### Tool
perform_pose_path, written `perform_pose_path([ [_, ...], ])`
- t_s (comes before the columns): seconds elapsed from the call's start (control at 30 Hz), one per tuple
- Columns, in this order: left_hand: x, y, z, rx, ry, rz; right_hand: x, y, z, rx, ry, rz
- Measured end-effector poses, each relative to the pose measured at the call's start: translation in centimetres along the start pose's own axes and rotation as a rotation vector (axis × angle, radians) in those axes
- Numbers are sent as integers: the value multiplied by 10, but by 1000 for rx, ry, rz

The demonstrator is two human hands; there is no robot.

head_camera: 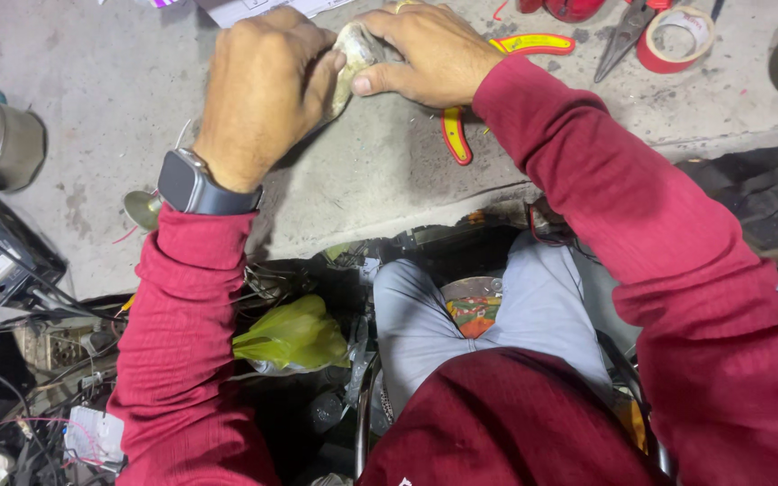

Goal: The person repairs an immersion blender at a cluttered workbench. They hold the blue motor body, peel back old tape and wrapping from the joint, use pliers to grip and adjust parts, manipulate the white wire and metal shaft, and press the components back together while rewrapping the joint by hand.

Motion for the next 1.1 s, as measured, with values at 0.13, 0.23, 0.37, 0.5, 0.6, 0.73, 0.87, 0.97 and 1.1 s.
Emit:
perform_pose_path([
  [0.13,-2,-5,-9,28,-99,-2,12,7,8,-120,86,160],
  [0.23,-7,-8,-18,65,-213,7,13,10,9,-150,119,169],
  [0.37,-20,-16,-29,59,-495,-76,11,8,9,-136,100,97],
  [0.5,-24,-23,-45,143,-647,-125,13,6,7,-111,91,80],
  [0.6,-28,-28,-51,213,-701,-188,5,7,2,-43,69,-31],
  [0.73,-21,-37,-50,370,-668,-230,20,14,14,-155,87,185],
  [0.87,-9,-42,-31,278,-486,-310,14,10,15,-108,129,122],
  [0.97,17,-39,-28,256,-99,-179,12,8,13,-94,125,129],
  [1.1,35,-35,-37,119,93,-199,11,13,11,-116,123,163],
])
Point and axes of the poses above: each hand's wrist, its own y-axis away from the middle knuckle, its own z-axis out of the back of the hand, x = y × z, the point moved 8 cm from there along -y, towards the middle knuckle, and after that the axes turned 6 degrees about x, right-handed, at the moved point
